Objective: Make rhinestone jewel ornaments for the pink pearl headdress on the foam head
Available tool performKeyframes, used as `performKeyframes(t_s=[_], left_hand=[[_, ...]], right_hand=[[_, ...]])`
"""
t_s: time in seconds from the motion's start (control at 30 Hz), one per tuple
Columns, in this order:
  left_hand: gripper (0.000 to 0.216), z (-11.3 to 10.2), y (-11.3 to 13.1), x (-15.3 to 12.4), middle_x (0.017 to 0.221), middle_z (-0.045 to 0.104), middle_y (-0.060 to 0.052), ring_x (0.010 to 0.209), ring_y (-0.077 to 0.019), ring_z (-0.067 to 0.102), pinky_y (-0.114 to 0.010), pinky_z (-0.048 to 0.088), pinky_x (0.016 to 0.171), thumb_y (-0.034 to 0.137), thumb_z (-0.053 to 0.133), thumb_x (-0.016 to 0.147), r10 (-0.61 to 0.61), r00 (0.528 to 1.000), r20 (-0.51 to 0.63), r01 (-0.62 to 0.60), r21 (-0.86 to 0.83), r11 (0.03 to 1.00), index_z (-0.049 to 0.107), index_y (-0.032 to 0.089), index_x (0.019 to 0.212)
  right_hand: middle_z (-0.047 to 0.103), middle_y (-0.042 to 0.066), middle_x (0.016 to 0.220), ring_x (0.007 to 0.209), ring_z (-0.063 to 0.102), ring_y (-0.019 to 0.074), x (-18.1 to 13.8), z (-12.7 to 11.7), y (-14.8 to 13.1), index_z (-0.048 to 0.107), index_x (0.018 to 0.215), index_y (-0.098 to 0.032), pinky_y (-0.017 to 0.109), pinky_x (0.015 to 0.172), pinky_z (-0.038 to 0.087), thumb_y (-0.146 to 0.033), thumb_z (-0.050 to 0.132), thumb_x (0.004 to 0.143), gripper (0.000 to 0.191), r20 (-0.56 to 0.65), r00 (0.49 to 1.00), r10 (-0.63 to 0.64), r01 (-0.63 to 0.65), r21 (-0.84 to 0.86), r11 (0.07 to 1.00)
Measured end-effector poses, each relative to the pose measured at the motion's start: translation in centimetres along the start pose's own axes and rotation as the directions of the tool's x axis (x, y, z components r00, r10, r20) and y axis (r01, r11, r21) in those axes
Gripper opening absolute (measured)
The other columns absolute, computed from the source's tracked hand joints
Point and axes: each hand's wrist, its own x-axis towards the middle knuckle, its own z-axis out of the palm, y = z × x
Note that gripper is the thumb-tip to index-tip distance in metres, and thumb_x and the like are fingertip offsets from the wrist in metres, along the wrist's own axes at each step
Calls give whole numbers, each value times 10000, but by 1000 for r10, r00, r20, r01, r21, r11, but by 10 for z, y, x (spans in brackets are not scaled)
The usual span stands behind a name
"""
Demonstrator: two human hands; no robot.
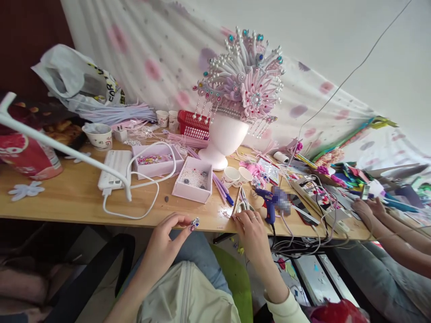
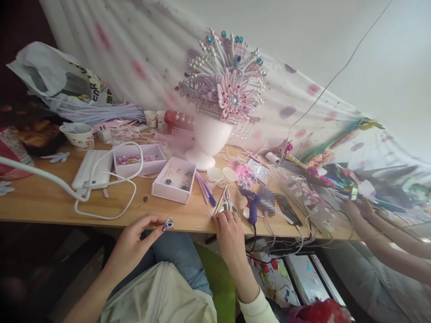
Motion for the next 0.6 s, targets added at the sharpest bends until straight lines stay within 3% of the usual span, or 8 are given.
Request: performKeyframes(t_s=[0.1,0.27,0.37,0.47,0.6], left_hand=[[190,-4,-2,1,917,767,-40,901,-237,709,-332,534,862,413,674,835,-19,1000,19,20,-18,1000,725,233,865],[197,-8,-7,1,933,771,-44,937,-256,713,-346,532,884,431,696,817,-63,997,44,64,-42,997,731,243,866],[225,-9,-9,1,952,769,-47,967,-269,708,-352,529,891,461,704,806,-78,996,52,80,-39,996,727,247,871],[250,-9,-11,0,971,762,-51,989,-278,700,-363,517,910,484,705,806,-93,994,64,95,-29,995,721,246,883],[259,-9,-15,-1,989,756,-50,1011,-278,691,-366,501,932,491,701,819,-99,991,90,102,-26,994,714,246,905]], right_hand=[[640,88,886,846,584,267,-3,-5,-6,578,867,-205,392,780,466,-292,442,1047,242,33,999,41,-43,52,998],[632,85,871,730,623,252,-7,-4,-20,601,1037,-185,344,647,444,-387,506,1007,226,93,975,201,-212,117,970],[624,54,801,647,604,211,-7,-1,-25,619,921,-202,307,597,403,-333,484,983,198,132,953,271,-294,202,934],[569,-1,656,572,547,175,-7,-3,-29,595,840,-209,282,570,374,-321,529,920,153,141,924,356,-382,320,867],[470,-70,533,478,468,140,-3,-8,-31,592,925,-187,250,497,358,-318,551,853,155,150,852,502,-500,515,696]])
